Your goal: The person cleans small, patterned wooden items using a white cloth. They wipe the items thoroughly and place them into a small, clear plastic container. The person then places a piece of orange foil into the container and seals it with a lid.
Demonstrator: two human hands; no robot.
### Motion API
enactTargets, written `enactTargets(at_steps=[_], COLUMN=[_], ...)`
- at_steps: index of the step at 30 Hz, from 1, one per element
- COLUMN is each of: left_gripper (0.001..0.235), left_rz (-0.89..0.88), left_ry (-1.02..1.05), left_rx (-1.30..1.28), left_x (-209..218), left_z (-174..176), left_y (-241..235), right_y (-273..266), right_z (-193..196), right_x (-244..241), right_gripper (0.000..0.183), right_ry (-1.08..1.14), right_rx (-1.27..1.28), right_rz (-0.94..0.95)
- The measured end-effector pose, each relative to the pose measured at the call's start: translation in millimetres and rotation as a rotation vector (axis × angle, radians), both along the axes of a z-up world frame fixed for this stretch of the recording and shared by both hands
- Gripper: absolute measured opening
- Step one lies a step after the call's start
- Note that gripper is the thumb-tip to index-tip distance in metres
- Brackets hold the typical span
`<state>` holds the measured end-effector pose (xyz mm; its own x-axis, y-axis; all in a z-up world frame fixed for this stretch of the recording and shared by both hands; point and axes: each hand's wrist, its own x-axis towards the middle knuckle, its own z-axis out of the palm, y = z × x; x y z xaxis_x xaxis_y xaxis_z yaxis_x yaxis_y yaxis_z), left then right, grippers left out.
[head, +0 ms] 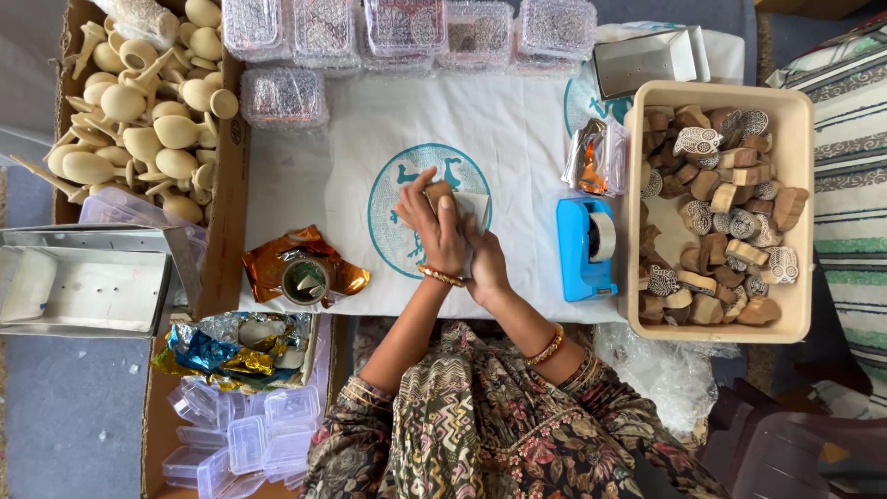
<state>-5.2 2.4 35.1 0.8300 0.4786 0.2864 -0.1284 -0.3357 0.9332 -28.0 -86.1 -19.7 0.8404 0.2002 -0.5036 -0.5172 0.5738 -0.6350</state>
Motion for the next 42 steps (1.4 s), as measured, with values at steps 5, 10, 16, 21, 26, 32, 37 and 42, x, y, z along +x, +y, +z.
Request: enactTargets(at_steps=[5, 10, 16, 21, 26, 32, 37, 42], left_gripper=[0.034, 0.05, 0.063, 0.056, 0.053, 0.052, 0.05, 0.051], left_rz=[-0.109, -0.262, -0.239, -0.159, -0.204, -0.336, -0.337, -0.336], left_ry=[-0.048, -0.143, -0.011, 0.011, 0.029, 0.101, 0.123, 0.061], left_rx=[-0.33, -0.588, -0.155, -0.448, -0.566, -0.543, -0.592, -0.679], left_x=[6.6, -6.8, -18.0, -4.8, -2.1, -14.7, -10.3, -6.2], left_z=[-29.4, -35.4, -23.7, -35.1, -46.4, -36.3, -33.5, -18.3], left_y=[5.8, 3.4, 4.4, 14.2, 22.2, 9.2, 15.8, 29.7], right_y=[-10.1, -27.3, -22.1, -1.9, -2.3, -13.5, -9.2, 13.1], right_z=[2.6, 12.6, 7.2, -1.5, -19.6, 11.3, -2.3, 62.1], right_x=[10.4, 29.5, 34.6, 7.0, -2.9, 26.3, 10.1, -15.7], right_gripper=[0.054, 0.049, 0.048, 0.046, 0.042, 0.039, 0.045, 0.051], right_ry=[-0.076, -0.068, -0.209, -0.398, -0.433, -0.49, -0.529, -1.08], right_rx=[-0.019, -0.057, -0.058, -0.364, -0.498, -0.42, -0.46, -0.831], right_rz=[-0.12, -0.241, -0.24, -0.08, -0.027, -0.079, -0.05, 0.024])
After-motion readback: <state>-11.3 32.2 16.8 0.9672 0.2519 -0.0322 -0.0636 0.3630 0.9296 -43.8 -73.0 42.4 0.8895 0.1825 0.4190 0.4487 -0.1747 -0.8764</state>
